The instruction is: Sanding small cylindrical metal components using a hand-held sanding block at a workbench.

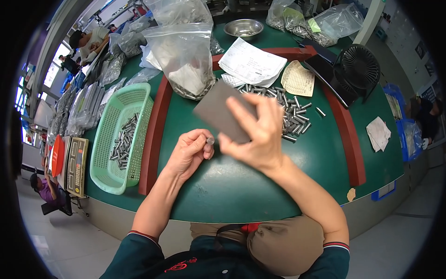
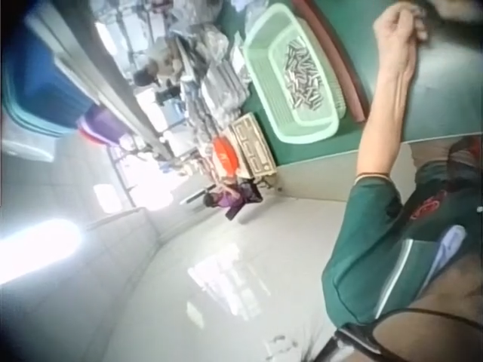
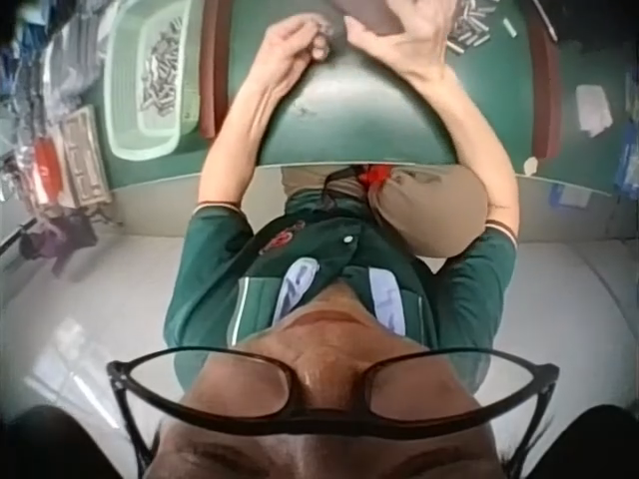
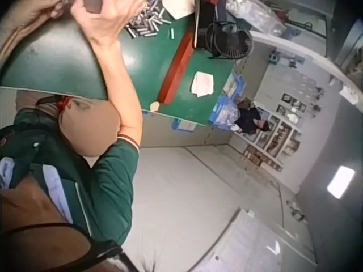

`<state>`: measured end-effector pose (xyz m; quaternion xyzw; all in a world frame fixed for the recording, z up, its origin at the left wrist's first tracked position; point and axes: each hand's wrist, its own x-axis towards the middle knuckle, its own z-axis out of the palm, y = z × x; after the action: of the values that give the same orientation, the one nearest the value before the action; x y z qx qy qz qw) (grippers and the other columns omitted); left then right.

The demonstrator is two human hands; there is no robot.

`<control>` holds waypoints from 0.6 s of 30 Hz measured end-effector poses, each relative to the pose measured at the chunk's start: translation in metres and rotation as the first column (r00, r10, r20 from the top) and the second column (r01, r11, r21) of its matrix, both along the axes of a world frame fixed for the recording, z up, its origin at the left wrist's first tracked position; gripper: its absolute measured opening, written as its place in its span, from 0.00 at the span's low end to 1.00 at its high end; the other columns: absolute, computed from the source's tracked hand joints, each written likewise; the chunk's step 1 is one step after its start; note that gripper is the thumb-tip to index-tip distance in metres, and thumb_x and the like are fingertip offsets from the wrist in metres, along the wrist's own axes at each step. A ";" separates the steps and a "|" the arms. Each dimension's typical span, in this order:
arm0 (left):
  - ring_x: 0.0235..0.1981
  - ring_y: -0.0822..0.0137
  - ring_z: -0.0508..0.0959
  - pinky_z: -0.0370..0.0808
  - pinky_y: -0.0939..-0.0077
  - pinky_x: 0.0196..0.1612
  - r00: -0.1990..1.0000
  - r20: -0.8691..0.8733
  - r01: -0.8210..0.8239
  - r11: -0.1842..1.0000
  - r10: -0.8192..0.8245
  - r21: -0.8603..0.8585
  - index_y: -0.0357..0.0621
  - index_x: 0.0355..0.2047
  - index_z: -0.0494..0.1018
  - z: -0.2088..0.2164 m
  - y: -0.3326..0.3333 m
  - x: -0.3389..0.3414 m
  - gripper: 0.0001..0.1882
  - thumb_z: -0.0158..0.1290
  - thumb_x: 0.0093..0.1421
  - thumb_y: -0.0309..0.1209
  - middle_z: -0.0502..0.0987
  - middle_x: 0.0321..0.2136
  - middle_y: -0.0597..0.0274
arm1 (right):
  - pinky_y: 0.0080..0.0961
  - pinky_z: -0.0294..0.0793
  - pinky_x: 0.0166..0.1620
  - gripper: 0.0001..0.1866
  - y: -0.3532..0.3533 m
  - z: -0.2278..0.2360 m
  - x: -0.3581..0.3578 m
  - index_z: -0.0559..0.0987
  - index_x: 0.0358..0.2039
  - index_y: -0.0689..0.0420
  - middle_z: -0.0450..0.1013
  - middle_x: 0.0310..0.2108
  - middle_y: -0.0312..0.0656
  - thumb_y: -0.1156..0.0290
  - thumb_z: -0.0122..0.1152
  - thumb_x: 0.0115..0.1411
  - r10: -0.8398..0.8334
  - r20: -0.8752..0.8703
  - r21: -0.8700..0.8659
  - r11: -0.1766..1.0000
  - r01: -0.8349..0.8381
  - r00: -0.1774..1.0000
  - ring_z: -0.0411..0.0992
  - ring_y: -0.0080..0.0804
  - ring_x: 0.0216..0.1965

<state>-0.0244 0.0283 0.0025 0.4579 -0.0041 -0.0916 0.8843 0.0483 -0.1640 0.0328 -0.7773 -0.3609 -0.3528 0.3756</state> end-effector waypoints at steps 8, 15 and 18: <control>0.32 0.70 0.77 0.74 0.73 0.36 0.996 0.045 -0.076 0.997 0.076 -0.020 0.41 0.41 0.76 -0.005 -0.006 -0.003 0.07 0.54 0.64 0.29 0.79 0.32 0.61 | 0.37 0.64 0.43 0.33 0.004 0.003 -0.004 0.80 0.46 0.56 0.72 0.42 0.46 0.64 0.71 0.32 0.067 -0.023 0.055 0.996 -0.065 0.998 0.68 0.41 0.38; 0.42 0.65 0.77 0.78 0.70 0.45 0.927 -0.310 -0.254 0.963 0.214 -0.095 0.43 0.51 0.69 -0.002 -0.015 -0.008 0.20 0.58 0.60 0.31 0.76 0.44 0.61 | 0.36 0.64 0.43 0.35 0.003 0.001 -0.020 0.81 0.47 0.51 0.72 0.44 0.46 0.57 0.71 0.33 0.316 0.065 -0.045 0.948 -0.314 0.946 0.70 0.39 0.38; 0.21 0.75 0.67 0.65 0.79 0.29 0.999 0.031 0.033 0.999 -0.032 -0.041 0.41 0.33 0.73 0.004 -0.002 0.000 0.12 0.53 0.66 0.38 0.69 0.22 0.67 | 0.38 0.67 0.45 0.37 -0.004 -0.001 0.011 0.79 0.48 0.59 0.71 0.45 0.51 0.64 0.71 0.30 -0.044 0.028 0.028 0.999 0.043 0.999 0.69 0.43 0.42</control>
<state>-0.0248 0.0265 0.0068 0.4409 -0.0268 -0.0989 0.8917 0.0592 -0.1676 0.0321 -0.7747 -0.3445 -0.3769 0.3731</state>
